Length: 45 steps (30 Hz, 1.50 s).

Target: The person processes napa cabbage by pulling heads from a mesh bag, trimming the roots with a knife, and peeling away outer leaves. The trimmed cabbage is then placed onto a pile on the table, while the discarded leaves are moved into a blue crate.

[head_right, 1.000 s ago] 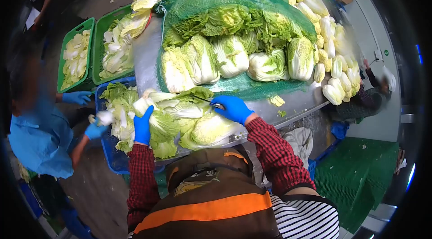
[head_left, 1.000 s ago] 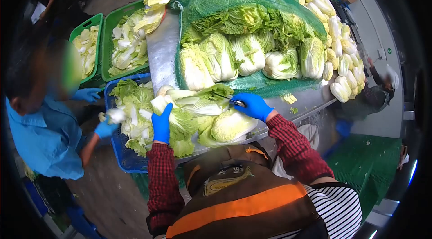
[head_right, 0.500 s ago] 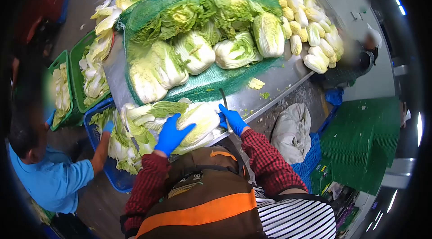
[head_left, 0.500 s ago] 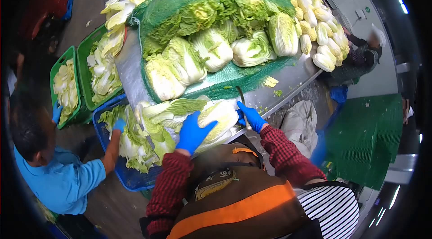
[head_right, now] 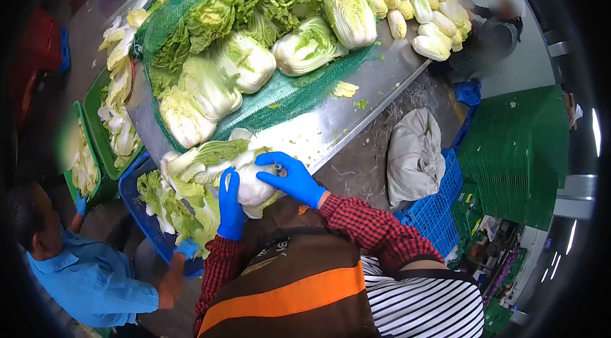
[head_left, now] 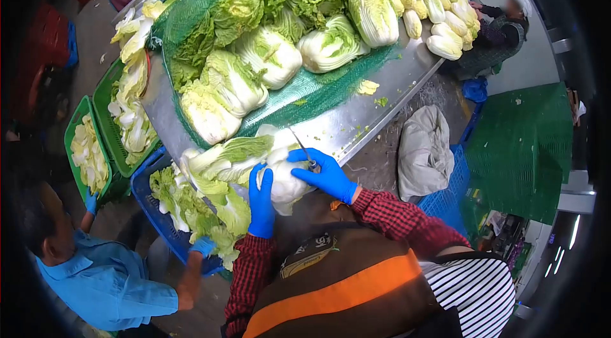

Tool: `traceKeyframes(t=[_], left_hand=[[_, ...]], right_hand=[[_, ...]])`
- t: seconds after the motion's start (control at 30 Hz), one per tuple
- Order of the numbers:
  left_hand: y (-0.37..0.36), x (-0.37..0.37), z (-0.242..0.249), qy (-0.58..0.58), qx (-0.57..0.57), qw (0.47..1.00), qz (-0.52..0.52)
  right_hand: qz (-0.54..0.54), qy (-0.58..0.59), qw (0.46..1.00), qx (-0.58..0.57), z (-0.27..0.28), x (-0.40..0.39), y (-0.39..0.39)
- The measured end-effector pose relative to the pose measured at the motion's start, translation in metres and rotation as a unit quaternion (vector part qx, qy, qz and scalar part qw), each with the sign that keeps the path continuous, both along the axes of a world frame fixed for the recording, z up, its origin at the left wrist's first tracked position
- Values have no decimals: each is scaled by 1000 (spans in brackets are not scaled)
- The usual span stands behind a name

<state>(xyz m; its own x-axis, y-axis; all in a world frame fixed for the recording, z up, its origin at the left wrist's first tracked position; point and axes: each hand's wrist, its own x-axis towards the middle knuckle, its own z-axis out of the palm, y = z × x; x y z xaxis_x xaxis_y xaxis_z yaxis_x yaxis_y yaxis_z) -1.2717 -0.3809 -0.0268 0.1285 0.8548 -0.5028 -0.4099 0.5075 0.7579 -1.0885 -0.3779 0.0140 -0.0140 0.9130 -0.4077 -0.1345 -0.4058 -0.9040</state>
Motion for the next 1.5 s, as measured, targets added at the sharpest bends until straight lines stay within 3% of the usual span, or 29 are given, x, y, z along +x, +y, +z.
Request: traceKeyframes(t=[0.07,0.1,0.13,0.2,0.27,0.33,0.37,0.4,0.47,0.57,0.63,0.7,0.73,0.8,0.87,0.93,1.0,1.03,1.13,1.17,1.2,1.23,1.27,1.33,1.37,1.4,1.43,1.47,1.5], left_hand=[[-1,2,6,35,33,999,-10],[2,4,5,118,73,990,-31],[1,5,5,200,112,972,-56],[1,1,-28,147,96,984,-43],[2,-9,-49,15,31,999,-18],[8,-15,-39,-103,-48,994,-6],[8,-14,-44,-135,-57,989,1],[-1,-17,-60,-68,-18,997,-14],[-19,-23,-93,76,51,995,-37],[-7,-4,-38,166,126,978,-3],[9,-2,-6,115,102,987,34],[17,-5,28,33,71,995,65],[14,-4,15,35,74,994,67],[13,1,-14,229,137,962,57],[11,2,-23,215,138,965,61],[15,8,-4,190,180,965,-27],[19,19,-4,268,294,915,-74],[23,25,0,232,284,928,-68],[49,27,-14,168,185,963,-96],[54,22,-30,267,214,932,-117],[58,16,-30,430,291,848,-109],[56,11,-11,583,371,719,-75],[57,8,11,602,384,696,-66],[42,3,39,541,406,729,-108],[30,4,35,443,310,828,-150],[25,8,30,441,311,828,-151],[22,11,24,336,127,896,-260],[20,14,19,210,-64,910,-352],[33,19,31,85,-224,891,-385]], right_hand=[[80,-203,961,168,4,-3,-3],[81,-260,951,149,14,-6,-3],[83,-260,951,143,8,-6,-3],[39,-161,982,88,-11,2,6],[8,-141,989,36,-24,10,14],[63,-157,970,-173,-37,23,16],[46,-149,970,-184,-42,25,12],[47,-148,970,-184,-44,22,12],[13,-238,971,-2,-43,18,0],[-4,-178,984,-14,-39,4,0],[-17,-144,987,62,-31,0,13],[-26,-122,991,44,-24,2,20],[-34,-102,993,40,-22,4,28],[-5,-159,987,12,-29,14,28],[55,-240,961,-129,-22,24,18],[69,-176,961,-202,-8,34,4],[124,-116,969,-181,-33,54,-11],[88,-8,973,-214,7,42,-5],[35,118,952,-280,-46,59,-24],[37,93,947,-306,-25,59,-15],[42,77,929,-359,3,52,1],[30,102,917,-385,-16,58,-4],[19,98,922,-373,-44,64,-9],[17,107,916,-386,-40,68,-6],[15,106,918,-382,-47,72,-8],[9,140,909,-392,-45,73,-8],[7,158,904,-397,-43,76,-10],[5,175,899,-402,-40,79,-12],[-12,124,913,-389,15,65,1]])
